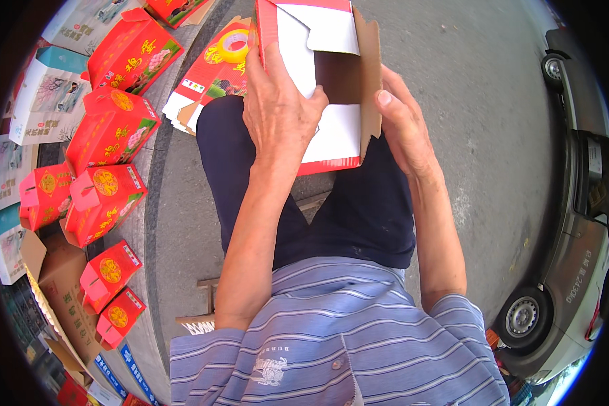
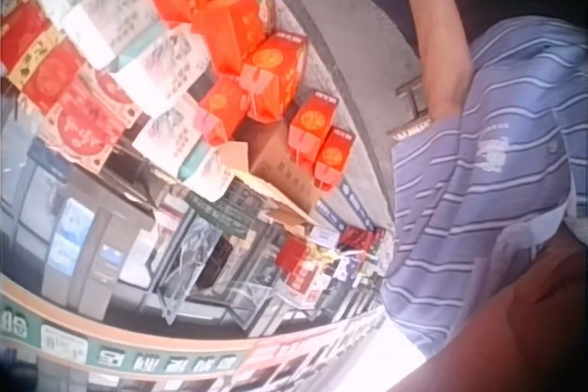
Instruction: The person assembles red cardboard boxes by folding flaps and inserting white inserts. They repeatedly pick up flat cardboard pieces, fold them into box shapes, and place inserts inside.
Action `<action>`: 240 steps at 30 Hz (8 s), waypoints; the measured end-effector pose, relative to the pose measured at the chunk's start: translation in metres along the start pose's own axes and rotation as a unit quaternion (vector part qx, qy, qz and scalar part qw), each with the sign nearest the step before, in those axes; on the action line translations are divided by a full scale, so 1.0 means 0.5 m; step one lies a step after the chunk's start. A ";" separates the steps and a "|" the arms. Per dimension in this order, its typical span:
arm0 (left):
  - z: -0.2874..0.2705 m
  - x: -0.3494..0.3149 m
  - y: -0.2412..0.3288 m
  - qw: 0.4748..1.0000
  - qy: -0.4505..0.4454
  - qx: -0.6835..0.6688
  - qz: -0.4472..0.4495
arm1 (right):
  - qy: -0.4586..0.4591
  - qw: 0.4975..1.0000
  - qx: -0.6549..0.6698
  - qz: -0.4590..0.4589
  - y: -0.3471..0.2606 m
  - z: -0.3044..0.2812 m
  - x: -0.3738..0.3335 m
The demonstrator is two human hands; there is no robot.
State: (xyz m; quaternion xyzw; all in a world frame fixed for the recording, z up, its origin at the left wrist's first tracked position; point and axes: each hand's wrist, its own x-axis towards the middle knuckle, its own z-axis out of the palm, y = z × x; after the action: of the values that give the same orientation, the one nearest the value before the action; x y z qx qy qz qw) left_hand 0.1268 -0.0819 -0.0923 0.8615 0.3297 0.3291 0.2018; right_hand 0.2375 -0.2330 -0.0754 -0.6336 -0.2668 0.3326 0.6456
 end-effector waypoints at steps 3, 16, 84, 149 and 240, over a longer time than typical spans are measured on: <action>0.001 -0.001 0.001 1.000 0.002 -0.001 -0.001 | 0.009 1.000 0.008 0.007 -0.004 0.007 -0.001; 0.002 -0.002 -0.007 1.000 -0.010 -0.004 0.003 | 0.044 0.994 -0.103 -0.016 -0.001 0.030 -0.002; -0.026 0.020 -0.009 0.995 0.028 -0.070 0.061 | 0.035 0.985 -0.155 -0.070 -0.062 0.052 -0.029; 0.012 -0.047 -0.089 0.939 -0.097 -0.320 -0.075 | 0.103 0.984 -0.128 0.067 0.018 0.066 0.108; 0.008 -0.058 -0.085 0.934 -0.101 -0.317 -0.126 | 0.179 0.929 -0.316 -0.071 0.111 0.071 0.106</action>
State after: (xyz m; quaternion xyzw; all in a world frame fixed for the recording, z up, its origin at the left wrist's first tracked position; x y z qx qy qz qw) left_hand 0.0948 -0.0729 -0.1316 0.7329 0.2920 0.2993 0.5367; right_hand 0.2388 -0.1710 -0.1325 -0.8334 -0.2820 0.0655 0.4708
